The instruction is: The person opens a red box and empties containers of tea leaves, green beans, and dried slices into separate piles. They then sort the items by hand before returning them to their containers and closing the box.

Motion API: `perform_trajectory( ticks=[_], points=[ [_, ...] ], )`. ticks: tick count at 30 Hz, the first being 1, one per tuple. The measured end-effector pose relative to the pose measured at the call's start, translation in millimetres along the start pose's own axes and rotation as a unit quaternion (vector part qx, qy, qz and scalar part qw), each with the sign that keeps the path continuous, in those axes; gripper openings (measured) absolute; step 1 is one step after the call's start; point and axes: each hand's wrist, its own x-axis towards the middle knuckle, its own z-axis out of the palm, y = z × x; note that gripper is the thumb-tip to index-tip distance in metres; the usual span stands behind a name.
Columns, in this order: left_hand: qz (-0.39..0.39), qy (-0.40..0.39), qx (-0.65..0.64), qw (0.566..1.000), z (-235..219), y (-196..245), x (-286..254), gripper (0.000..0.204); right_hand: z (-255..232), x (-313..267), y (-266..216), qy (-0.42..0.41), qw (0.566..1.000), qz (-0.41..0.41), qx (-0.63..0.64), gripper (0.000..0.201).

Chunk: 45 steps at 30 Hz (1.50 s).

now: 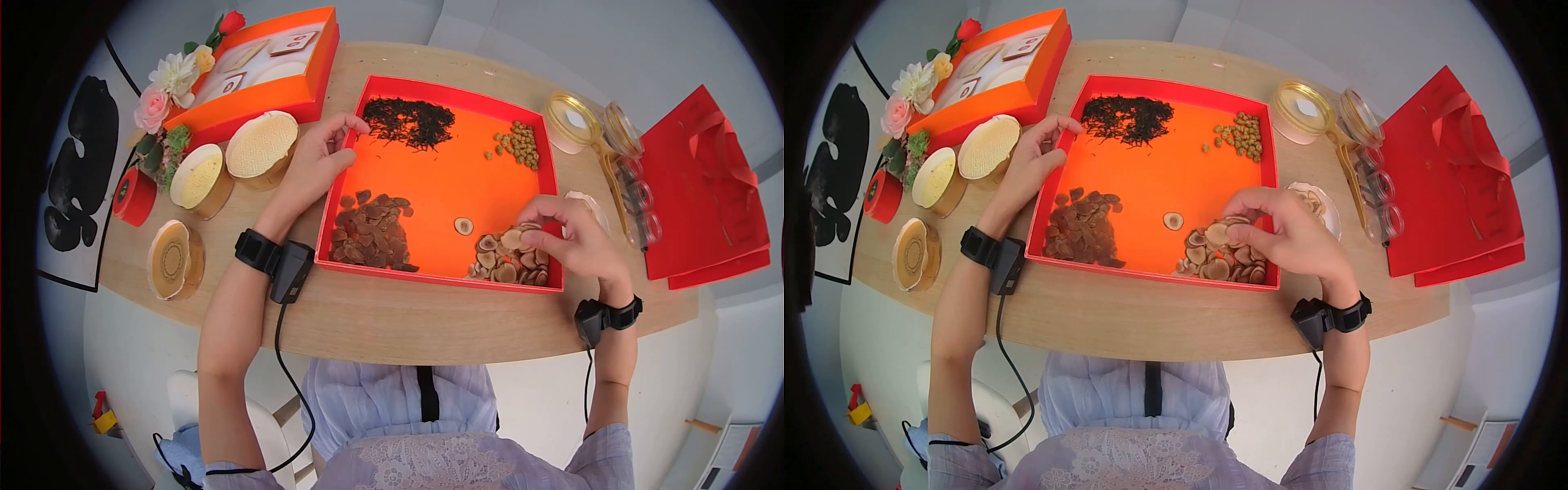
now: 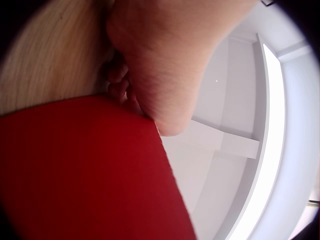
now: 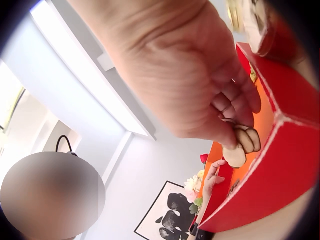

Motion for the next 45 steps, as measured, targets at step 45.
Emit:
perform_trajectory(
  ticks=[45],
  points=[
    [0.001, 0.016, -0.047, 0.999, 4.9, 3.6, -1.1, 0.036, -42.1, -60.5, 45.6, 0.271, 0.929, 0.072, -0.241, 0.015]
  ],
)
